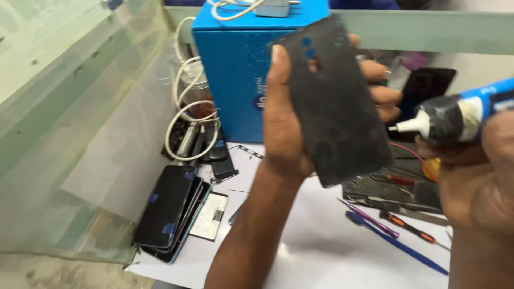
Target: The person cleans a small internal phone component with a brush, then uses a spudger and a screwdriver to pry and work on the opened smartphone body. They press components into place, reassemble the phone, and finally apply adhesive from a tube onto the phone's back cover.
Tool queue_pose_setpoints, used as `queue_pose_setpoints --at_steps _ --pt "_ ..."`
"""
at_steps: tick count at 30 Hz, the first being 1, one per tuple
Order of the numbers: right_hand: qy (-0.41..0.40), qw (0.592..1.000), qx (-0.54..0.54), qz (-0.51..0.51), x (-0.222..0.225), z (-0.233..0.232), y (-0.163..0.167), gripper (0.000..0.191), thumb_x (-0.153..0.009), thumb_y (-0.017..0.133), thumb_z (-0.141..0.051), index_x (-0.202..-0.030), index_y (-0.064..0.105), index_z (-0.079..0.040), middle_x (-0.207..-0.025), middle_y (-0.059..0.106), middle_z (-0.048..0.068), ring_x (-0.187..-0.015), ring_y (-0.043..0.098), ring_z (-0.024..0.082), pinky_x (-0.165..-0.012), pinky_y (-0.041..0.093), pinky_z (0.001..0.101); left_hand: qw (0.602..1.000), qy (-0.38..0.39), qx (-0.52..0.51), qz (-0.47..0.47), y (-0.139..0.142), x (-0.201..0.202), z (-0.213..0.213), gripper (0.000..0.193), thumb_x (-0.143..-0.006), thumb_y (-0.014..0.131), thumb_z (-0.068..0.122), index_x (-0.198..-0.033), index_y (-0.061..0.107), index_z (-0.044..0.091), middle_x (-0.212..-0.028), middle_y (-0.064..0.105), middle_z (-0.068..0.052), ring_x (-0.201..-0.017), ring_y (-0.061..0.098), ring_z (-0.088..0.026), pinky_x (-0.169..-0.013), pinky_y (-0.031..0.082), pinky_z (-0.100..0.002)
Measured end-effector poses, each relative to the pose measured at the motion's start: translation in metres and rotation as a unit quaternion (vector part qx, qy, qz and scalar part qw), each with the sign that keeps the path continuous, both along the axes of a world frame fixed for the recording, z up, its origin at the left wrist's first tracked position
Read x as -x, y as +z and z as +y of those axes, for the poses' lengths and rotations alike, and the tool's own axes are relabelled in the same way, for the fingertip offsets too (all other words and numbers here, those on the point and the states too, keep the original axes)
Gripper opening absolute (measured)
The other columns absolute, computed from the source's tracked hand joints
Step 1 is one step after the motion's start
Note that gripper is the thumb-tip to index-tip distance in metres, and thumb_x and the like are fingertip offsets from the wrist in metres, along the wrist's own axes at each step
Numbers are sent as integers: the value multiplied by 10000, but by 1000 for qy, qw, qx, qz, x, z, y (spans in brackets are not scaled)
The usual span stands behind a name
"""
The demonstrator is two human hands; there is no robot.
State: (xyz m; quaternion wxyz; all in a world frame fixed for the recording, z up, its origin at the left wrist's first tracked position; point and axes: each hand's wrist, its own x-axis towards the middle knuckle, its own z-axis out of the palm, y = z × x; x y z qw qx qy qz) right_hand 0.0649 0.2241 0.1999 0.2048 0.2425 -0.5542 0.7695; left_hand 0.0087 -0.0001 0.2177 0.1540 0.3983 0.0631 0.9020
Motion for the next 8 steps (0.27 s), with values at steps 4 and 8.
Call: queue_pose_setpoints --at_steps 4,8 --pt "-81 993 -64 -59 -18 -35 -1 344 -1092 559 -343 -1311 541 -79 -1178 650 106 -1069 674 228 -957 578 416 1000 18 -5 5 -2 -3 -1 859 -1173 214 735 -1447 381 -62 -1223 610 -285 -1098 712 -353 -987 592 -477" --pt "-95 986 -128 -48 -28 -58 15 404 -1122 594 -395 -1291 525 -35 -1154 600 112 -1080 646 216 -1004 549 425 999 -15 -50 -2 1 -10 6 849 -1127 190 698 -1448 388 -63 -1228 619 -271 -1106 717 -313 -1024 587 -444"
